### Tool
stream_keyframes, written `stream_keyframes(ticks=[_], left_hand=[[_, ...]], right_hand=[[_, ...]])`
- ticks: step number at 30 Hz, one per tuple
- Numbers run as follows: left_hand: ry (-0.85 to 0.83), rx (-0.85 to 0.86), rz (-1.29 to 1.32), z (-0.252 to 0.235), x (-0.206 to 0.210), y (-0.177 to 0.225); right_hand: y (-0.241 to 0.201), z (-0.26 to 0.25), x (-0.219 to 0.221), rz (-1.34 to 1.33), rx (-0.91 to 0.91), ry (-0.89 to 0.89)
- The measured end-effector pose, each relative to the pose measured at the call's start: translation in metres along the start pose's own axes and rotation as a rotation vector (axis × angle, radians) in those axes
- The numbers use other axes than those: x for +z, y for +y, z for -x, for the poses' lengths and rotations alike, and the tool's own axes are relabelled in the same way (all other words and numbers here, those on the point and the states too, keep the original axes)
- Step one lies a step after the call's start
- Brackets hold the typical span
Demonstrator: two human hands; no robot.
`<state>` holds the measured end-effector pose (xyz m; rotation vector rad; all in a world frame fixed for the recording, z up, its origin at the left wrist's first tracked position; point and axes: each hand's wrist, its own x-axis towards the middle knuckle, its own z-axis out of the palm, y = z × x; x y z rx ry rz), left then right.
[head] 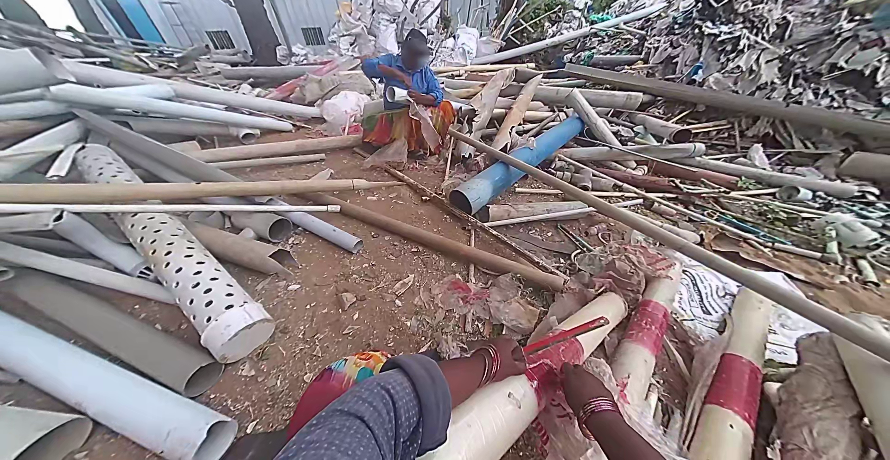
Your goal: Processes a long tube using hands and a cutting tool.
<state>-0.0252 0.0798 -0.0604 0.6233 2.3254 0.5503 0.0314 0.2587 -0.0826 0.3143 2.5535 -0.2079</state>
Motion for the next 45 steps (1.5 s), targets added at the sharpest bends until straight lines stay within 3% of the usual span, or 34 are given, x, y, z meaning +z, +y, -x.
stream_keyframes(ticks=[12, 21, 24, 25, 27, 28, 29, 30, 31, 32, 34, 35, 37, 39, 41, 43, 45], left_hand=[[0.005, -0.009, -0.039, 0.002, -0.001, 0.006], [0.048, -0.063, -0.062, -0.006, 0.002, 0.01], [0.059, -0.058, -0.068, -0.009, 0.003, 0.011], [0.067, -0.054, -0.069, -0.01, 0.002, 0.012], [0.082, -0.058, -0.057, -0.009, 0.003, 0.013], [0.089, -0.066, -0.047, -0.008, 0.003, 0.013], [0.09, -0.072, -0.044, -0.009, 0.004, 0.014], [0.085, -0.082, -0.045, -0.009, 0.004, 0.014], [0.083, -0.089, -0.046, -0.01, 0.003, 0.014], [0.084, -0.093, -0.045, -0.01, 0.003, 0.012], [0.097, -0.089, -0.039, -0.01, 0.003, 0.008], [0.102, -0.087, -0.036, -0.011, 0.003, 0.006], [0.113, -0.08, -0.025, -0.012, 0.004, 0.003], [0.124, -0.063, -0.015, -0.012, 0.004, 0.001], [0.131, -0.057, -0.014, -0.013, 0.005, 0.0], [0.142, -0.043, -0.01, -0.013, 0.005, -0.002], [0.14, -0.046, -0.01, -0.014, 0.006, -0.003]], right_hand=[[0.034, -0.042, -0.004, -0.02, -0.015, 0.026], [0.143, -0.1, 0.009, -0.331, 0.277, 0.074], [0.161, -0.117, 0.024, -0.358, 0.318, 0.27], [0.158, -0.102, 0.009, -0.393, 0.347, 0.239], [0.156, -0.069, -0.038, -0.498, 0.397, -0.044], [0.162, -0.07, -0.037, -0.549, 0.436, -0.058], [0.173, -0.083, -0.019, -0.568, 0.477, 0.041], [0.187, -0.11, 0.015, -0.529, 0.51, 0.265], [0.201, -0.132, 0.029, -0.513, 0.492, 0.275], [0.208, -0.143, 0.027, -0.507, 0.437, 0.166], [0.216, -0.144, 0.009, -0.487, 0.274, -0.009], [0.222, -0.138, 0.002, -0.53, 0.207, -0.008], [0.229, -0.116, -0.022, -0.753, 0.152, 0.079], [0.226, -0.092, -0.05, -0.966, 0.215, 0.306], [0.22, -0.083, -0.073, -1.0, 0.25, 0.515], [0.202, -0.078, -0.086, -0.942, 0.157, 0.511], [0.168, -0.072, -0.089, -0.909, 0.022, 0.318]])
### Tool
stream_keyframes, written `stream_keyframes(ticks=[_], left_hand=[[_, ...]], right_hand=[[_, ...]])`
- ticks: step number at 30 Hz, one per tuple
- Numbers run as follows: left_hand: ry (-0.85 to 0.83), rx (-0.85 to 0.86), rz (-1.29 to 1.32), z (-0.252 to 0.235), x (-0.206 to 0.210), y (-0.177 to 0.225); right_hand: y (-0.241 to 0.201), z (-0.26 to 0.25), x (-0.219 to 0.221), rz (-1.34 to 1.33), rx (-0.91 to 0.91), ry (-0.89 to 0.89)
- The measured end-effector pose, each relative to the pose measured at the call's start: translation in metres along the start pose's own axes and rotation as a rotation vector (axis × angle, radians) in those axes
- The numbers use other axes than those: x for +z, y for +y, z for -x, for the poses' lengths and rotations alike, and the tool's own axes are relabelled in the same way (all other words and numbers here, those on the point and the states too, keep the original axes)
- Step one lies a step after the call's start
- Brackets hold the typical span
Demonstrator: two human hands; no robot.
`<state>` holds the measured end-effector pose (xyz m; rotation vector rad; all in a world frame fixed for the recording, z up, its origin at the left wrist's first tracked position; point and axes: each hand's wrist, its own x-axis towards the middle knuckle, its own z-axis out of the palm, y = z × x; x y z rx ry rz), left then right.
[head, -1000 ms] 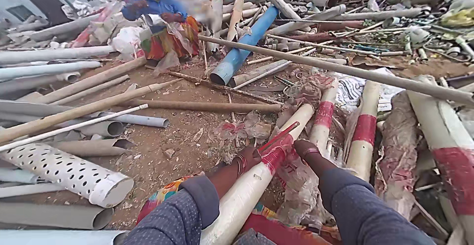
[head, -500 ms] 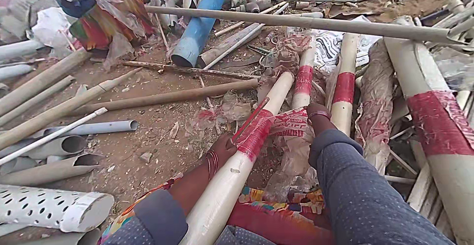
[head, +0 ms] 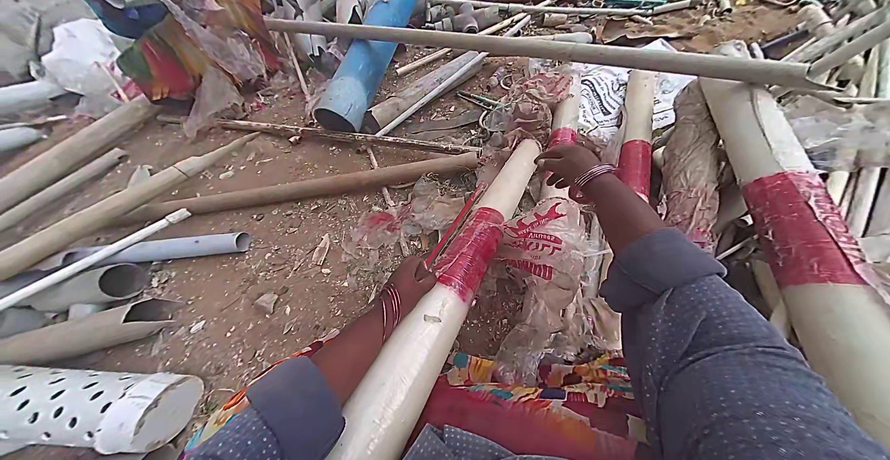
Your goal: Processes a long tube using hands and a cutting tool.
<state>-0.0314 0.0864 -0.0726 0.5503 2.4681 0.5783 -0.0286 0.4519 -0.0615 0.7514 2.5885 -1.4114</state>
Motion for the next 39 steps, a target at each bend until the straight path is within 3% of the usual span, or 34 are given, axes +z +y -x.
stream_keyframes(ticks=[3, 5, 8, 12, 16, 20, 23, 32, 39], left_hand=[[0.001, -0.012, 0.001, -0.001, 0.001, 0.0], [0.011, -0.006, 0.0, -0.001, 0.002, 0.0], [0.017, -0.01, 0.01, -0.001, 0.002, 0.001], [0.037, 0.011, 0.028, -0.003, 0.006, -0.006], [0.028, -0.021, 0.054, -0.002, 0.002, -0.005], [0.01, -0.11, 0.062, 0.01, -0.009, 0.014], [0.003, -0.088, 0.033, 0.009, -0.008, -0.009], [-0.169, -0.139, -0.027, 0.056, -0.035, -0.056], [-0.157, -0.22, 0.058, 0.094, -0.036, -0.063]], right_hand=[[-0.016, 0.005, 0.052, 0.113, 0.026, -0.401], [-0.014, 0.005, 0.086, 0.29, 0.032, -0.547], [0.001, 0.004, 0.117, 0.482, 0.016, -0.471], [0.02, -0.004, 0.12, 0.483, -0.016, -0.348], [0.026, -0.004, 0.124, 0.578, -0.157, -0.391], [0.015, 0.014, 0.118, 0.36, -0.148, -0.376], [0.004, 0.026, 0.119, 0.266, -0.156, -0.355], [-0.049, 0.097, 0.148, 0.335, -0.37, -0.575], [-0.079, 0.167, 0.165, 0.335, -0.475, -0.717]])
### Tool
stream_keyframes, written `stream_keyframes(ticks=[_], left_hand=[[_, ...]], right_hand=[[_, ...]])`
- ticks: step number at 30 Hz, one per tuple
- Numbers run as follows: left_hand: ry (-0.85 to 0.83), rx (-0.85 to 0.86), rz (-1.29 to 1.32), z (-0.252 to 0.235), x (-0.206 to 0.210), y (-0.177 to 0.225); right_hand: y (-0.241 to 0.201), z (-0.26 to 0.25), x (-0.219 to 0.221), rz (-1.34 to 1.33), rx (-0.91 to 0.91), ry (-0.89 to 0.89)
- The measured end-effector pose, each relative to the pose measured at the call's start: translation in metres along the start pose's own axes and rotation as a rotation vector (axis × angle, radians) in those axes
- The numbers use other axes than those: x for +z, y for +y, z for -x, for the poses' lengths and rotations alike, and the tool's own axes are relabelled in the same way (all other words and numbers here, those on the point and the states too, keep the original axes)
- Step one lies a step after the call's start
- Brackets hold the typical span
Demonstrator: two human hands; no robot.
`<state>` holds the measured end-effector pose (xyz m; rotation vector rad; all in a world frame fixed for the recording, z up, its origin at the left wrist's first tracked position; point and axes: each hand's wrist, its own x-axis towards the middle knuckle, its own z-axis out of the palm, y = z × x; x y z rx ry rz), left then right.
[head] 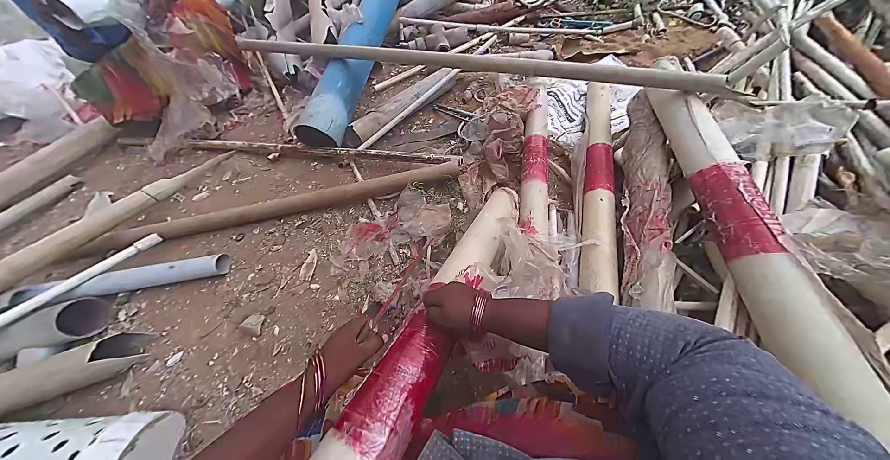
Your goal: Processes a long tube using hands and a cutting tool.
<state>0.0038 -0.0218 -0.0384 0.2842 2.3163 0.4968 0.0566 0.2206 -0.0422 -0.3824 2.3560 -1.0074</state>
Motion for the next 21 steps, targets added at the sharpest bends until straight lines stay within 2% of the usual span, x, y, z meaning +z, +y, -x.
stream_keyframes(ticks=[4, 11, 16, 19, 21], left_hand=[[-0.005, -0.043, 0.016, 0.02, 0.016, 0.006], [-0.089, -0.044, -0.127, 0.016, 0.014, 0.035], [-0.088, -0.079, -0.118, 0.01, 0.019, 0.039], [-0.093, -0.09, -0.116, 0.011, 0.021, 0.045], [-0.087, -0.096, -0.121, 0.01, 0.022, 0.047]], right_hand=[[-0.002, 0.011, 0.006, -0.004, 0.078, -0.012], [0.017, 0.01, 0.011, 0.065, 0.188, -0.057], [0.04, 0.002, 0.001, 0.308, 0.193, -0.066], [0.065, -0.007, -0.006, 0.397, 0.199, -0.039], [0.099, -0.012, -0.011, 0.406, 0.257, 0.067]])
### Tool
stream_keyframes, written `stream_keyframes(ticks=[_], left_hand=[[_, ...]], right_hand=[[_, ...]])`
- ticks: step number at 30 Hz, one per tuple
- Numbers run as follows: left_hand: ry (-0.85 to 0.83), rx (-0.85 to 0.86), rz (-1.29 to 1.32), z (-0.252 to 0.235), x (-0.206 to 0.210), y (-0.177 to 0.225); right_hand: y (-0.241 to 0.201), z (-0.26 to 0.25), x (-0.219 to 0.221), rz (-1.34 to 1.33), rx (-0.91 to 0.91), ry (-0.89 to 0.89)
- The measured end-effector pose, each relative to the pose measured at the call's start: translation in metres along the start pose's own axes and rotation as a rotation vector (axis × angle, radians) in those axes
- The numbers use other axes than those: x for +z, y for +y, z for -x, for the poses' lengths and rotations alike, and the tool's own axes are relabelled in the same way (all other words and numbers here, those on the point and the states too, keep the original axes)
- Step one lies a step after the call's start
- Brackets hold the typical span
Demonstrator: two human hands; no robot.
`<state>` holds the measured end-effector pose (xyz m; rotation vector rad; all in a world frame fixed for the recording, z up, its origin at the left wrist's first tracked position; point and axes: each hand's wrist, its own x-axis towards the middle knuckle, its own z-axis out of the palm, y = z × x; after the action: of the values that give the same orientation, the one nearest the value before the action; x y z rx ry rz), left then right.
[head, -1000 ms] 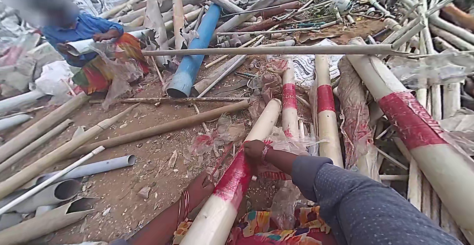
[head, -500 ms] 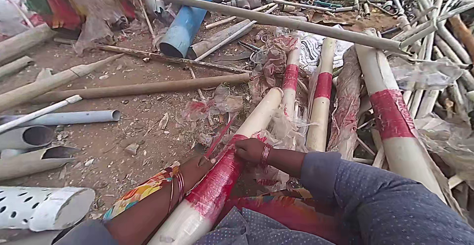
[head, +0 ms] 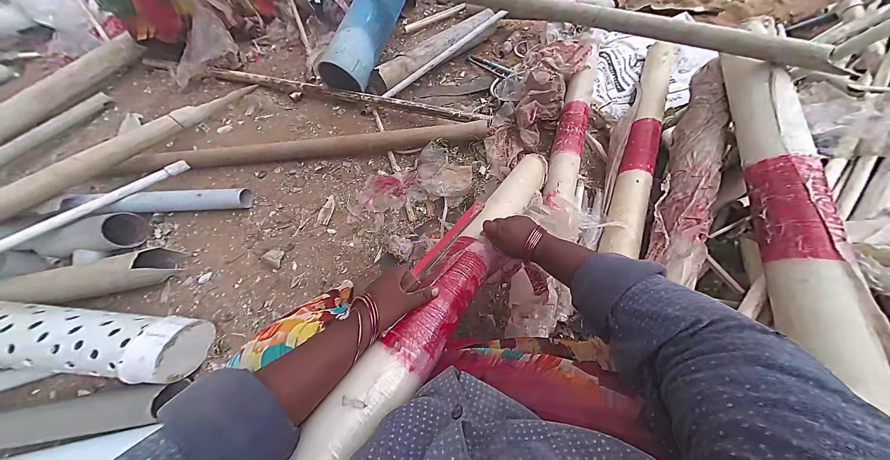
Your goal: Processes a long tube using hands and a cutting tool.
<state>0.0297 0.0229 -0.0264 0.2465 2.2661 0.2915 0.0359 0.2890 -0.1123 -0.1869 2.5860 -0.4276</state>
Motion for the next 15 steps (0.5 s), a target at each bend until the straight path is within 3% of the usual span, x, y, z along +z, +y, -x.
stream_keyframes(ticks=[10, 15], left_hand=[[0.022, -0.011, -0.023, -0.008, 0.004, 0.007], [0.008, -0.009, -0.011, -0.009, 0.0, 0.007]], right_hand=[[0.165, -0.003, -0.015, -0.146, 0.58, 0.21], [0.203, 0.005, -0.012, -0.246, 0.741, 0.272]])
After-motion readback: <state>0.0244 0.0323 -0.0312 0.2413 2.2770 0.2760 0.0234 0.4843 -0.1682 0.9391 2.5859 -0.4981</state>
